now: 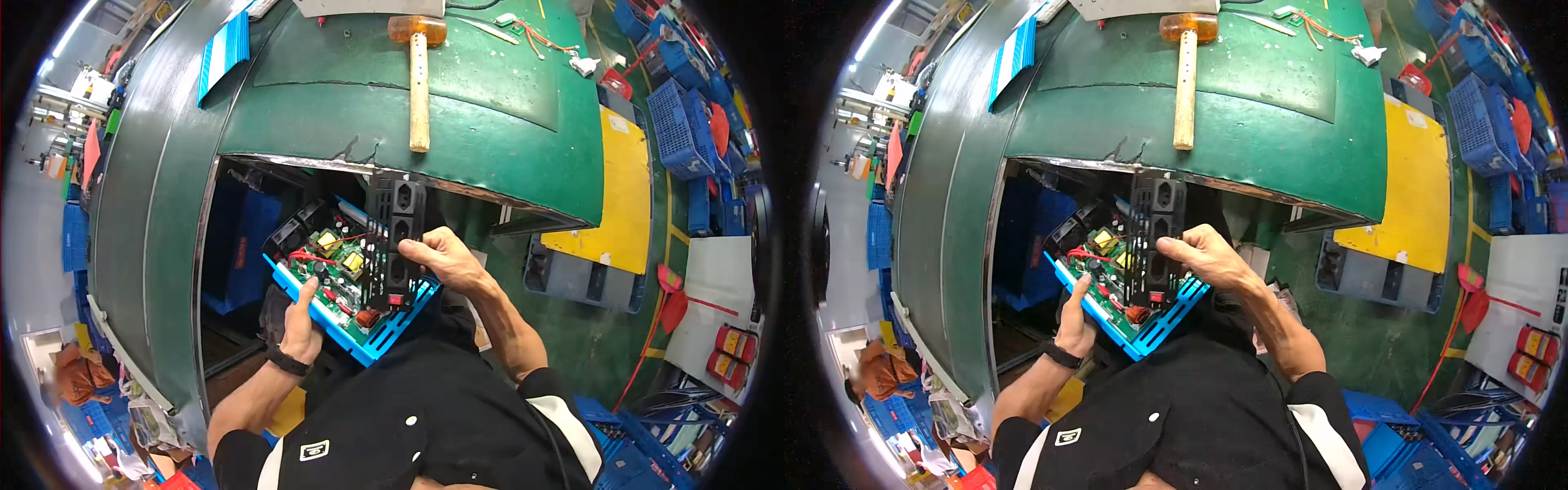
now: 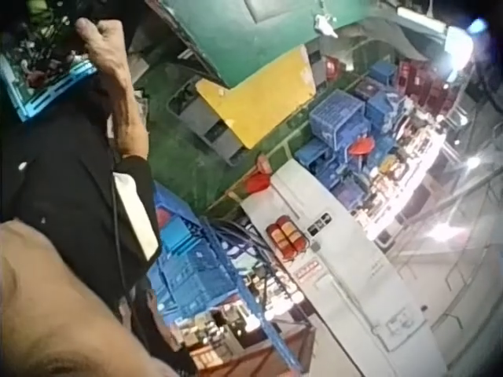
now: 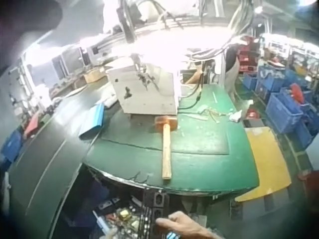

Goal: Assembling electronic components by fitting a circuit board into a blue housing and hammering on a cover.

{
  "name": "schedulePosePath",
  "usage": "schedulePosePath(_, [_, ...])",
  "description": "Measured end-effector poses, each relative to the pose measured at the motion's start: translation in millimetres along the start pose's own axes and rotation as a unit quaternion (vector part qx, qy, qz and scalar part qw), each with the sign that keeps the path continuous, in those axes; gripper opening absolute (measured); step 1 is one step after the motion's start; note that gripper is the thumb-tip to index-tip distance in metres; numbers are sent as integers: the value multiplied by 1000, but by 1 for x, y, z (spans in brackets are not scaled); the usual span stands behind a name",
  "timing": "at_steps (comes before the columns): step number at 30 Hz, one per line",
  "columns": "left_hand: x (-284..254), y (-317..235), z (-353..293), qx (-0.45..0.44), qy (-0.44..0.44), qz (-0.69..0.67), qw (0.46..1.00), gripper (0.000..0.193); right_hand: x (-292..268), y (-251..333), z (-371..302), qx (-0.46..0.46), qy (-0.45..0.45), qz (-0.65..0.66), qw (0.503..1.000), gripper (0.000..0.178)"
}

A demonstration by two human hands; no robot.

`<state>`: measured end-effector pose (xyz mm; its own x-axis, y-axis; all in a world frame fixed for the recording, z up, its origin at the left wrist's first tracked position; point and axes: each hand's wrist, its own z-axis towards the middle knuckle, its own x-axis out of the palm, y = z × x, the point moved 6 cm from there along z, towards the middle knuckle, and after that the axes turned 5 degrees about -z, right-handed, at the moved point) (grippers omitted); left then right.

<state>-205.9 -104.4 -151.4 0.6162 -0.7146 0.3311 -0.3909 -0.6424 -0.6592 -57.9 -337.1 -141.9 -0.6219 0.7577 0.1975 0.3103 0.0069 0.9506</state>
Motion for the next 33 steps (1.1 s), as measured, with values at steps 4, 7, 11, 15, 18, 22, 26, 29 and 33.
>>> schedulePosePath(4, [-6,4,22,-36,10,0,999,52,-10,-6,-7,8,-50,50,997,51])
schedulePosePath(7, [-16,0,33,-99,16,16,995,51,-2,-13,-2,37,-43,47,997,48])
schedulePosePath(11, [-45,-15,37,-152,18,167,974,64,10,-20,4,43,-66,50,996,48])
schedulePosePath(15, [-2,-79,11,355,-67,679,639,94,11,-5,-1,53,-99,44,993,50])
schedulePosePath(18, [74,-107,-14,435,112,586,675,71,14,4,-2,57,-117,5,991,51])
schedulePosePath(22, [111,-57,31,143,228,395,878,44,14,10,3,77,-86,-36,993,46])
schedulePosePath(26, [128,-37,53,70,264,253,928,22,13,-4,7,70,-86,-26,993,48])
schedulePosePath(29, [136,-42,47,154,240,296,912,26,8,-13,7,90,-105,-105,985,49])
schedulePosePath(33, [141,-29,59,181,247,342,888,31,-2,-11,-2,78,-146,-83,983,47])
